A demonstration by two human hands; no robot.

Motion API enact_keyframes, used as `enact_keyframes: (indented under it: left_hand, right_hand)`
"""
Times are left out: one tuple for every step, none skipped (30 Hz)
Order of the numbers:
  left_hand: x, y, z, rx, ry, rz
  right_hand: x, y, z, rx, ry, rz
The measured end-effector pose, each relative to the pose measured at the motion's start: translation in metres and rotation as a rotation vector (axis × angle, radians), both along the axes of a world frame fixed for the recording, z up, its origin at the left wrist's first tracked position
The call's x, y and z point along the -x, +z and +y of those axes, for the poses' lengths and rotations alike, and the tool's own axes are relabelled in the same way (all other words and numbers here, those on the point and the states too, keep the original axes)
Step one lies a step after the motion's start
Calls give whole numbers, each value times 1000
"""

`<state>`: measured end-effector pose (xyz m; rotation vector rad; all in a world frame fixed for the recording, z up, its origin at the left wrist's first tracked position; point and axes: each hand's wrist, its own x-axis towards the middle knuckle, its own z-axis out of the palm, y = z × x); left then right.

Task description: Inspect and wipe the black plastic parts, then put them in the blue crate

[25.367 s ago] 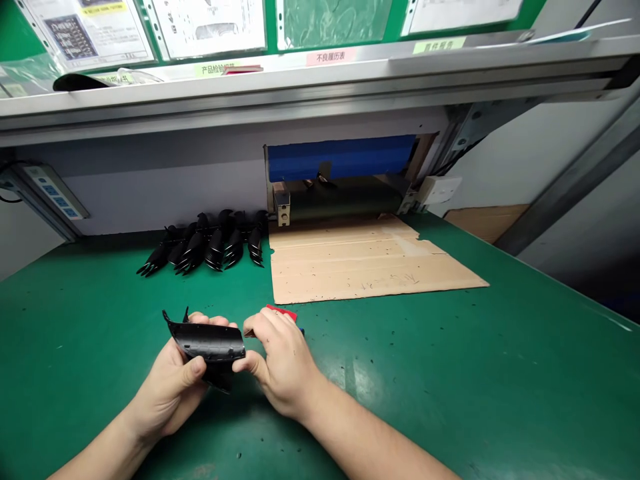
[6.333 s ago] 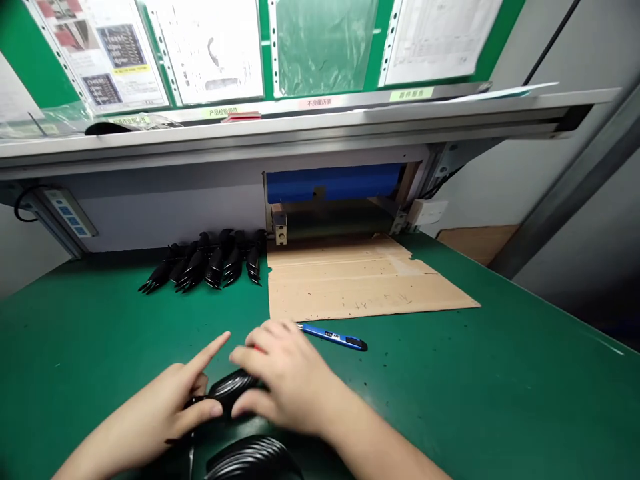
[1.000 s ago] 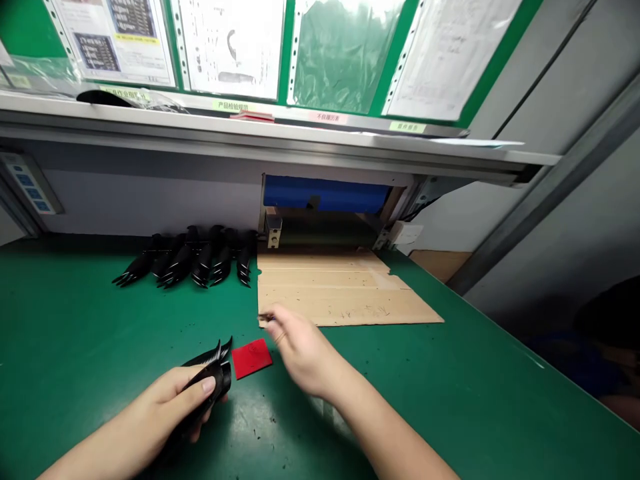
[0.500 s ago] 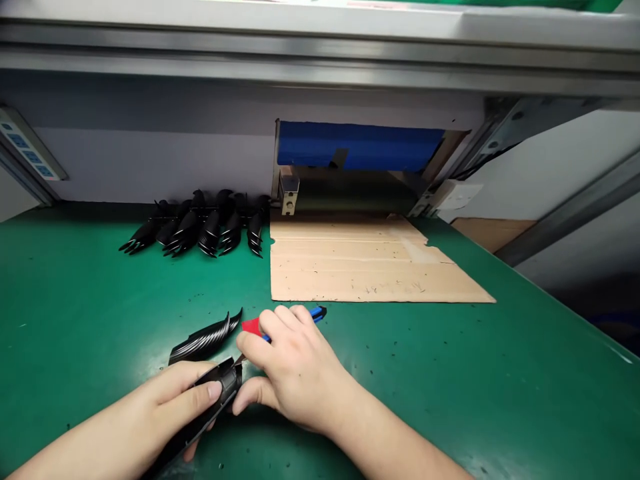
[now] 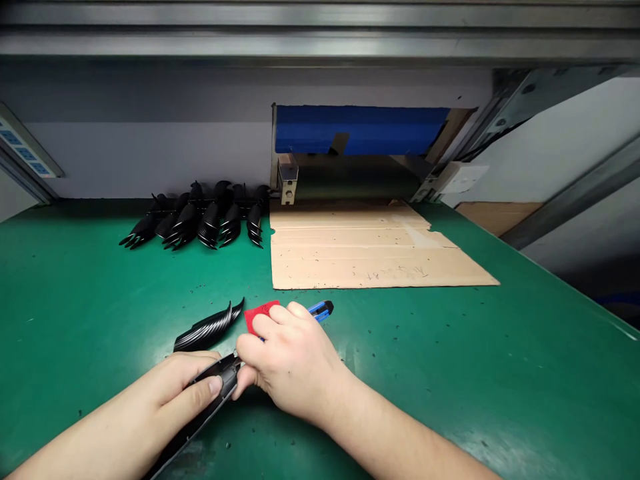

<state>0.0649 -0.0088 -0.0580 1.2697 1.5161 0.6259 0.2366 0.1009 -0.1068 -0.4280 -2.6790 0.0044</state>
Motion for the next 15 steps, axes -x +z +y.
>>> enact_keyframes:
  left_hand:
    - [0,0,0,-5,13,-12]
    - [-1,-1,0,-7,24,-22]
    - [-1,-1,1,-8,33,-29]
    - [-1,-1,1,-11,39,-30]
    - [-2,-2,2,-17,41,-27]
    - [-2,-2,2,-27,39,-17]
    - [-3,-3,2,-41,33,-1]
    - [-3,-4,2,-59,23,19]
    - [-3,-5,2,-73,12,41]
    - [-3,-6,1,-83,2,64]
    - [-3,-8,0,-87,-3,86]
    - [-2,-10,-1,-84,0,103]
    - [0,-11,-2,-76,8,112]
    - [1,-12,-3,-62,16,112]
    - [3,-13,-4,-47,25,103]
  right_hand:
    - [0,-1,-1,12,1,-11]
    - [0,-2,-1,24,3,-23]
    - [0,-3,-1,39,8,-37]
    - [-1,-3,0,64,20,-50]
    - [-2,-3,1,108,45,-62]
    - [-2,-3,2,181,86,-76]
    - [-4,-1,4,283,144,-97]
    - [-5,1,5,406,204,-115]
    - [-7,4,7,541,259,-126]
    - [-9,7,9,678,306,-123]
    - [-11,10,11,805,340,-103]
    - [-13,14,13,910,359,-62]
    - [-15,16,15,990,360,-5]
    - [-16,18,16,1036,348,51]
    - [-17,19,18,1034,323,94]
